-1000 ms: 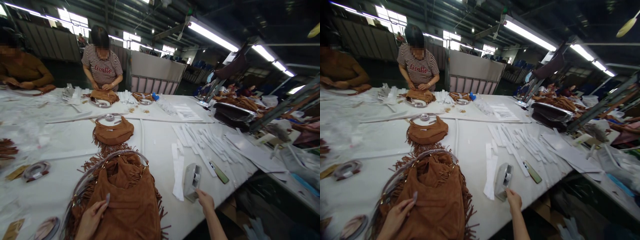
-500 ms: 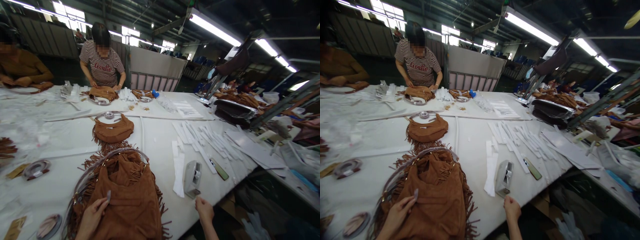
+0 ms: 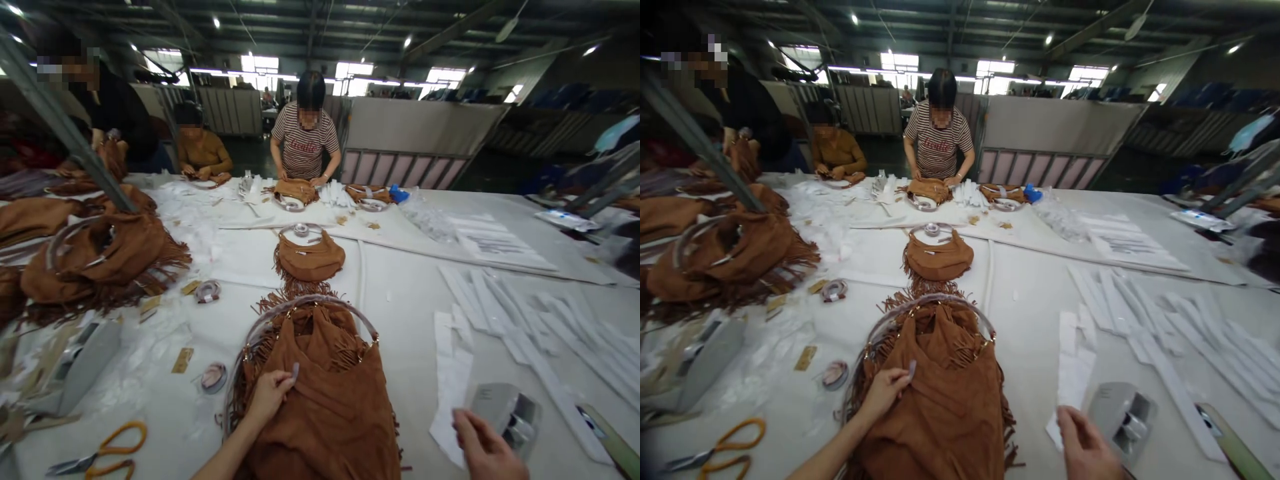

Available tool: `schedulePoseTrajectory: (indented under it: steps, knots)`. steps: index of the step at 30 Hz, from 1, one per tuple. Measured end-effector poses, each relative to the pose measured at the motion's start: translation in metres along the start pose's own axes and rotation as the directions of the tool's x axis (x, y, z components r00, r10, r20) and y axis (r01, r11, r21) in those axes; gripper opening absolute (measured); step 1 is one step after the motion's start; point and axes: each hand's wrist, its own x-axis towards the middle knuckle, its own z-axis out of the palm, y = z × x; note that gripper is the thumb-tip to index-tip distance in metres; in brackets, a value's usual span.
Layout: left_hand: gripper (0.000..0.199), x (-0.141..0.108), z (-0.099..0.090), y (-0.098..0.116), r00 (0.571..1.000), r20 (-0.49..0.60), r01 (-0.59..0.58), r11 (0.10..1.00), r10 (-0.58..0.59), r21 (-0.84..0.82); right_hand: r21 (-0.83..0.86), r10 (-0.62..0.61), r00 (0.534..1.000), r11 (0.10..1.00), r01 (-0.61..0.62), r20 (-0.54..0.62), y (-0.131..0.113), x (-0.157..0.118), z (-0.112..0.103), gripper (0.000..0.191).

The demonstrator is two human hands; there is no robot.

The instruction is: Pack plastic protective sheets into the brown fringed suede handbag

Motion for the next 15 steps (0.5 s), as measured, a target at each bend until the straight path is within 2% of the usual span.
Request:
schedulePoseTrajectory:
  steps: [1,2,3,4,5,6,7,8,10,12,15]
  knots:
    - [0.04,0.0,0.0,-0.001,1.0,-0.003,-0.001,1.0,0.001,-0.001,0.064,-0.116,0.978,0.992,0.107,0.174,-0.029,-0.011,0.017,0.036]
    - [0.039,-0.001,0.001,-0.001,1.0,-0.005,-0.005,1.0,0.005,-0.003,0.121,-0.224,0.909,0.974,0.193,0.351,-0.056,-0.026,0.035,0.034]
    - [0.038,-0.001,0.001,-0.001,1.0,-0.005,-0.012,1.0,0.012,-0.006,0.174,-0.33,0.806,0.944,0.28,0.491,-0.078,-0.042,0.055,0.031]
    - [0.037,-0.001,0.001,0.0,1.0,-0.004,-0.021,1.0,0.021,-0.007,0.215,-0.411,0.681,0.909,0.357,0.607,-0.095,-0.058,0.076,0.028]
    - [0.036,-0.001,0.0,0.001,1.0,-0.001,-0.03,1.0,0.03,-0.006,0.261,-0.466,0.563,0.875,0.408,0.682,-0.107,-0.073,0.096,0.026]
    - [0.035,-0.002,-0.001,0.002,0.999,0.0,-0.04,0.999,0.04,-0.007,0.301,-0.505,0.478,0.846,0.44,0.719,-0.114,-0.087,0.116,0.024]
    - [0.034,-0.002,-0.001,0.004,0.999,-0.001,-0.049,0.999,0.049,-0.012,0.332,-0.53,0.418,0.824,0.458,0.738,-0.116,-0.097,0.135,0.023]
    - [0.032,-0.002,-0.002,0.005,0.998,-0.002,-0.061,0.998,0.061,-0.021,0.353,-0.546,0.382,0.81,0.468,0.746,-0.116,-0.105,0.151,0.022]
    - [0.03,-0.003,-0.004,0.008,0.997,-0.007,-0.077,0.996,0.077,-0.047,0.37,-0.564,0.357,0.793,0.484,0.744,-0.11,-0.111,0.177,0.023]
    - [0.029,-0.004,-0.005,0.009,0.997,-0.01,-0.08,0.995,0.079,-0.067,0.344,-0.562,0.37,0.788,0.511,0.739,-0.103,-0.11,0.194,0.024]
    - [0.027,-0.004,-0.004,0.009,0.997,-0.02,-0.078,0.995,0.077,-0.068,0.243,-0.521,0.431,0.799,0.55,0.737,-0.094,-0.105,0.208,0.028]
